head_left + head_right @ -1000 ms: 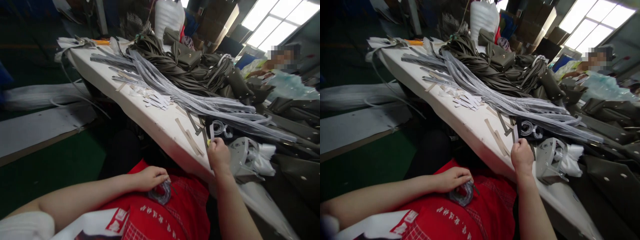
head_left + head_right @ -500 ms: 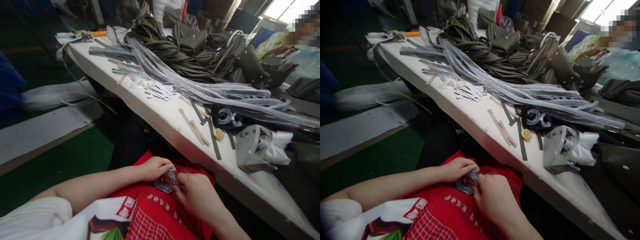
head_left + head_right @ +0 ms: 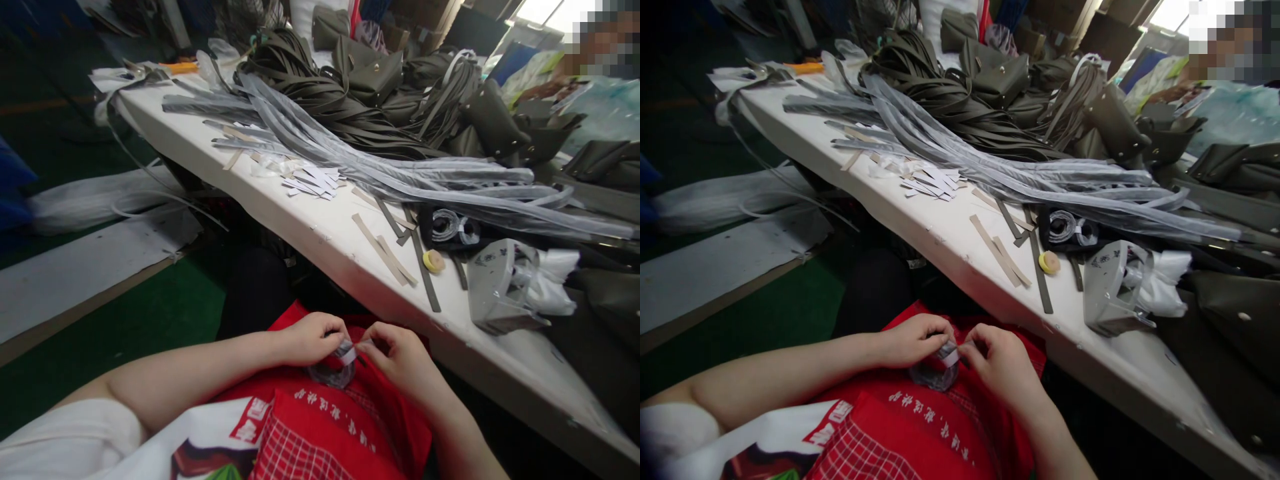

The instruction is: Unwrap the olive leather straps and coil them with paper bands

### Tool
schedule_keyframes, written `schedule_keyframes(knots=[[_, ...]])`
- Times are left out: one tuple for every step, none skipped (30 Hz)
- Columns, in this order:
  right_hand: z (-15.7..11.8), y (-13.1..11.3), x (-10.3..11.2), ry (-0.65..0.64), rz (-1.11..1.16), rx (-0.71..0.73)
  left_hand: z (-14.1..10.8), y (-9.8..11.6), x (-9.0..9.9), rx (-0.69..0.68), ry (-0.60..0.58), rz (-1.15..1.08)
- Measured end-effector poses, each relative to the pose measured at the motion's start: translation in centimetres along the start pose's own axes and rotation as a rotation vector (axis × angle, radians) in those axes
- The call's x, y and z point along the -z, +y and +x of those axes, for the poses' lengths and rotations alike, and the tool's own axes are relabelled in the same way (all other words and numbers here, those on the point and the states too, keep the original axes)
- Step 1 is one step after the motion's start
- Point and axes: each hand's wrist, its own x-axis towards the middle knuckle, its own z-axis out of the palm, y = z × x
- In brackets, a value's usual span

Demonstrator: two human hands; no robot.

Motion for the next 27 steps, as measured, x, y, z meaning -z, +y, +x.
schedule_keyframes(knots=[[0.2,0.5,-0.3,0.018,0.063,-0.003,0.0,0.3,-0.1,-0.014,0.000,0.024],[0.5,1.1,-0.7,0.037,0.119,-0.009,0.0,0.6,-0.3,-0.020,0.008,0.046],[0.7,1.8,-1.3,0.058,0.170,-0.021,0.1,0.7,-0.4,-0.022,0.018,0.062],[1.0,2.5,-1.8,0.075,0.223,-0.048,0.0,0.7,-0.5,-0.022,0.029,0.069],[1.2,3.1,-2.4,0.076,0.286,-0.094,0.0,0.6,-0.7,-0.024,0.039,0.066],[1.4,3.7,-3.0,0.054,0.360,-0.152,0.0,0.5,-0.8,-0.032,0.046,0.058],[1.6,4.1,-3.6,0.016,0.441,-0.203,-0.1,0.3,-0.8,-0.046,0.051,0.050],[1.7,4.4,-4.2,-0.029,0.525,-0.232,-0.1,0.2,-0.9,-0.061,0.060,0.045],[1.9,4.5,-4.8,-0.070,0.609,-0.237,-0.2,0.1,-0.9,-0.079,0.067,0.042],[2.0,4.4,-5.4,-0.093,0.691,-0.226,-0.3,0.0,-0.9,-0.098,0.074,0.039],[2.1,4.3,-6.0,-0.091,0.769,-0.214,-0.3,0.0,-0.9,-0.118,0.078,0.036],[2.2,4.0,-6.5,-0.069,0.841,-0.211,-0.4,0.1,-0.8,-0.139,0.082,0.035],[2.2,3.8,-6.9,-0.036,0.902,-0.220,-0.5,0.2,-0.8,-0.158,0.090,0.037],[2.2,3.5,-7.2,0.006,0.941,-0.231,-0.6,0.4,-0.7,-0.170,0.102,0.040],[2.1,3.3,-7.4,0.051,0.946,-0.227,-0.6,0.5,-0.6,-0.167,0.122,0.047],[2.0,3.1,-7.4,0.095,0.913,-0.203,-0.7,0.6,-0.6,-0.147,0.148,0.053],[1.8,2.9,-7.3,0.139,0.848,-0.165,-0.7,0.7,-0.5,-0.111,0.173,0.053],[1.6,2.8,-7.0,0.178,0.769,-0.124,-0.7,0.7,-0.5,-0.064,0.188,0.040],[1.4,2.6,-6.7,0.204,0.696,-0.088,-0.7,0.6,-0.6,-0.013,0.196,0.020],[1.2,2.5,-6.3,0.207,0.640,-0.063,-0.7,0.6,-0.7,0.031,0.199,-0.003],[1.0,2.4,-5.9,0.187,0.609,-0.048,-0.7,0.5,-0.8,0.064,0.203,-0.024],[0.8,2.3,-5.5,0.152,0.605,-0.036,-0.7,0.4,-0.9,0.084,0.208,-0.037],[0.7,2.2,-5.1,0.105,0.623,-0.023,-0.7,0.3,-1.0,0.094,0.216,-0.041],[0.6,2.1,-4.7,0.054,0.649,-0.008,-0.7,0.3,-1.1,0.098,0.228,-0.038],[0.5,2.0,-4.4,0.012,0.673,0.005,-0.7,0.2,-1.3,0.097,0.238,-0.033],[0.5,1.9,-4.2,-0.013,0.690,0.012,-0.7,0.2,-1.4,0.095,0.242,-0.031],[0.5,1.9,-4.1,-0.023,0.699,0.008,-0.8,0.2,-1.4,0.092,0.244,-0.031]])
